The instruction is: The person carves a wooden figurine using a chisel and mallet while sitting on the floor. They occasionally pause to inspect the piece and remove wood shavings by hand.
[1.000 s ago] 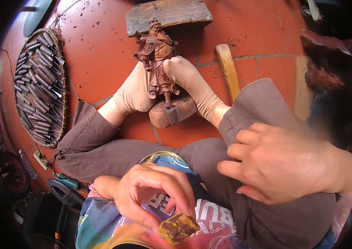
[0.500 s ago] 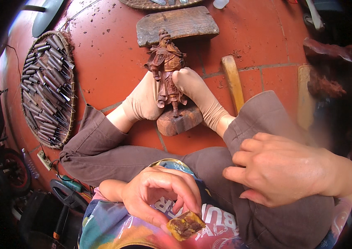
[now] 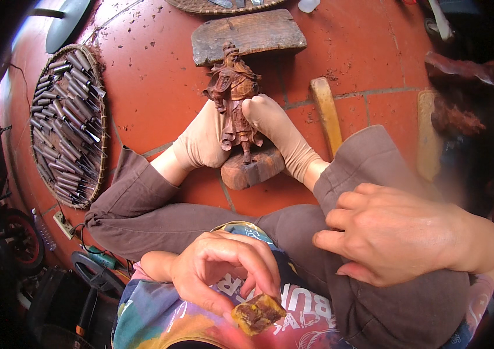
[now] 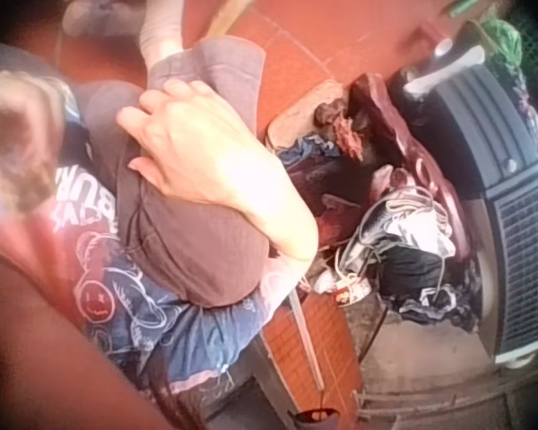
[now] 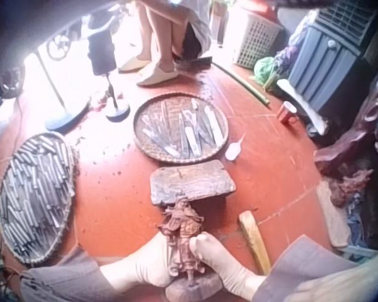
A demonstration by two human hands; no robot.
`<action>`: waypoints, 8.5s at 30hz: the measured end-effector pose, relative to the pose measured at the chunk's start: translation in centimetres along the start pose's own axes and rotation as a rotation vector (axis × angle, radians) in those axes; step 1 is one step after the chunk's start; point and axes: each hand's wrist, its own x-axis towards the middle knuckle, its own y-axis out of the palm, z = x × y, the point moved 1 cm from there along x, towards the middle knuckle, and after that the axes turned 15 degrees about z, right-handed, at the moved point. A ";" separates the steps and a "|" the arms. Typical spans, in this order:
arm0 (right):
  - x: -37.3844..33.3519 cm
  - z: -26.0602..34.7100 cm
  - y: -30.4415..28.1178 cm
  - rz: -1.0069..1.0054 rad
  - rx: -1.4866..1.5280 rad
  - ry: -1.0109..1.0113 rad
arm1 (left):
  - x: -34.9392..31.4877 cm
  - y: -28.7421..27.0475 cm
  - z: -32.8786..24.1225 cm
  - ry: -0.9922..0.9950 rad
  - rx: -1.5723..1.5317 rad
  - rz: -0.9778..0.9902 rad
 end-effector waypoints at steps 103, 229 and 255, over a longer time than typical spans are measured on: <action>-0.3 -0.1 0.5 -0.011 -0.016 -0.037 | 2.2 0.1 -2.5 0.214 0.107 0.068; 10.6 -10.6 1.3 0.111 -0.085 0.150 | 0.7 -0.9 -3.9 0.277 0.095 -0.006; 10.4 -9.7 0.6 0.125 -0.155 0.179 | 0.3 -0.2 -4.4 0.349 0.017 -0.086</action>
